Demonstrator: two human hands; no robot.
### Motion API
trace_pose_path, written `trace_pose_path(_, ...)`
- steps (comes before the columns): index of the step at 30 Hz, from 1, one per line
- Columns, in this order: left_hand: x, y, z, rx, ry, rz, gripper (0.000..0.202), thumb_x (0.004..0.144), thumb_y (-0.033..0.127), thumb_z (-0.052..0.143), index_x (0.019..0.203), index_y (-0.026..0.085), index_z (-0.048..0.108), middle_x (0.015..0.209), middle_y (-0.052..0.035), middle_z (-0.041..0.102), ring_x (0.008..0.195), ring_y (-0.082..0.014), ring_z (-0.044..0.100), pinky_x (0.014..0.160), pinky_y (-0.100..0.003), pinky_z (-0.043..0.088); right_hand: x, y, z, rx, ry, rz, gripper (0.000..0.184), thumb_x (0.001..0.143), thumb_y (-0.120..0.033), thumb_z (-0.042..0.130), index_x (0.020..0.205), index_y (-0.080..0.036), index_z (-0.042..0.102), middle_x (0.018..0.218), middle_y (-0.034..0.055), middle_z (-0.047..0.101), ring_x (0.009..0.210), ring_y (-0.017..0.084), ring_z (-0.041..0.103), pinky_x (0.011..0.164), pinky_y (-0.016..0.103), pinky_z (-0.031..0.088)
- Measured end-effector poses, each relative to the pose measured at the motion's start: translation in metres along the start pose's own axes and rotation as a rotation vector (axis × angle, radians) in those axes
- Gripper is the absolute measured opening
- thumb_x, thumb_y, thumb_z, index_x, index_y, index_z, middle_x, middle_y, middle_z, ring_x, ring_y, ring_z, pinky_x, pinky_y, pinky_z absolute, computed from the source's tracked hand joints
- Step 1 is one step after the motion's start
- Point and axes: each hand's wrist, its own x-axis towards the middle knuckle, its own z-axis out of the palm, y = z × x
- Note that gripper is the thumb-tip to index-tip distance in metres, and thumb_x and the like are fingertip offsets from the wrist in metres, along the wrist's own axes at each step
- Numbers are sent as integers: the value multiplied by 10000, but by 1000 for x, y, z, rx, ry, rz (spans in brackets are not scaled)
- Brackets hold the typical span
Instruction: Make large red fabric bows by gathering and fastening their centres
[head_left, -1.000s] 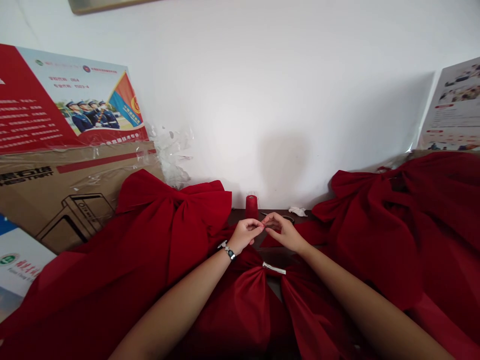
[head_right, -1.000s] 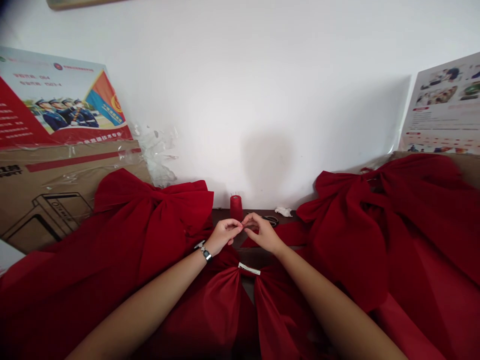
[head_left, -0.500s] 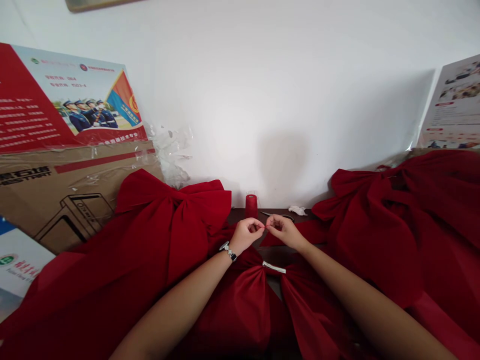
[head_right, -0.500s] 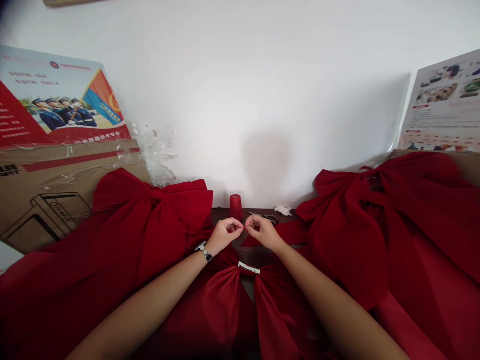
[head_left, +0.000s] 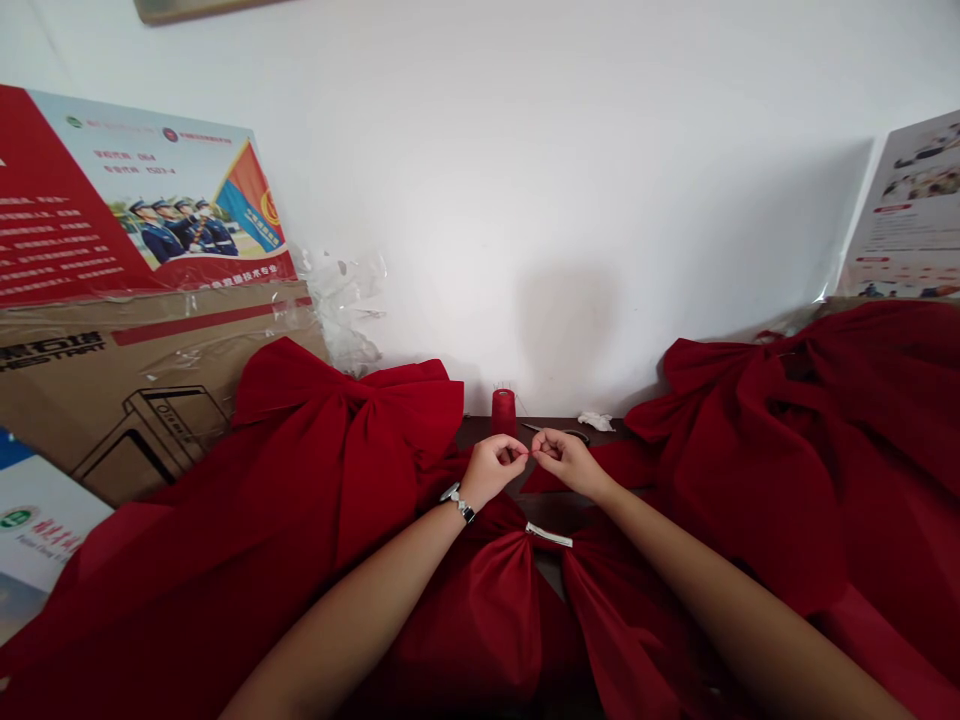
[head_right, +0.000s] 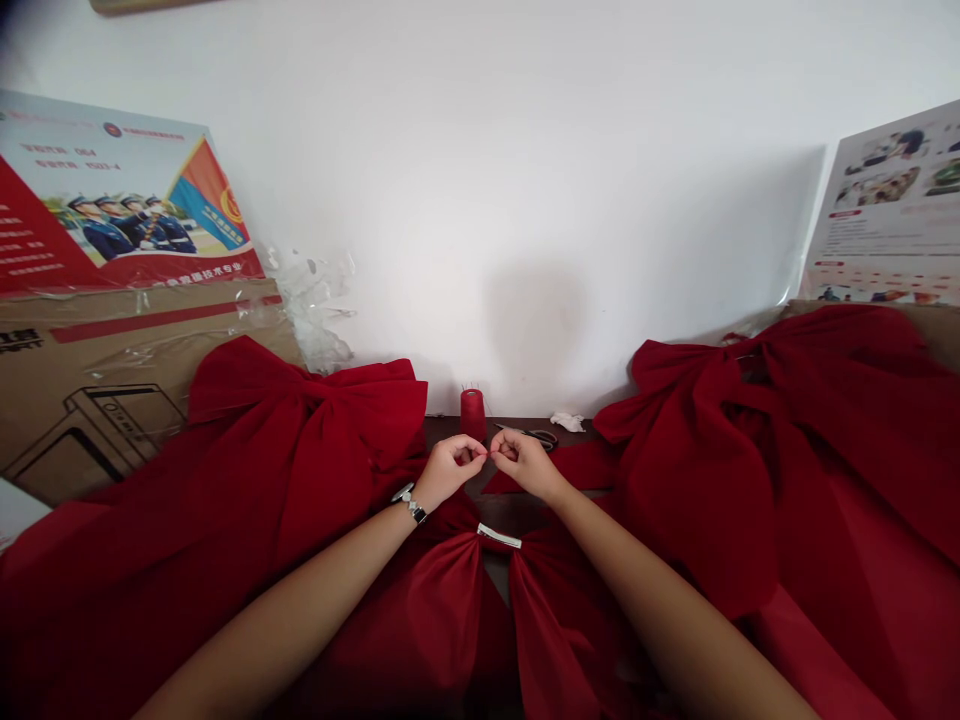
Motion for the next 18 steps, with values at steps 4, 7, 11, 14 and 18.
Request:
trace_pose_path(4,1,0,0,6,-3,-1,101,692,187,590,732,123,658,679,-35,634,546,-88,486,527,-199,395,0,-1,0,-32,2,-24,98,768,-260,526,759,-163,514,542,-68,313,490,74,270,469,204,231)
trace_pose_path(7,1,0,0,8,-6,4,107,693,191,586,731,120,656,679,-38,631,547,-89,485,528,-201,393,0,-1,-1,-49,10,-34,87,762,-247,531,760,-160,529,532,-73,296,483,73,260,475,207,221)
trace_pose_path(11,0,0,0,5,-10,-3,118,689,203,584,730,115,653,677,-41,626,547,-92,483,526,-205,385,1,0,-1,-46,20,-29,84,752,-245,543,753,-160,543,517,-79,269,470,72,236,471,212,194)
trace_pose_path(14,0,0,0,-1,-11,-10,120,685,203,587,729,114,654,672,-40,625,539,-89,477,522,-204,382,2,1,0,-23,13,-21,98,742,-258,553,753,-161,555,507,-83,242,464,73,219,462,212,175)
trace_pose_path(18,1,1,0,2,-13,-8,110,685,196,588,726,119,654,673,-34,625,540,-85,474,526,-199,386,2,1,1,-3,21,-10,114,730,-272,562,743,-158,562,496,-86,228,461,68,207,454,209,163)
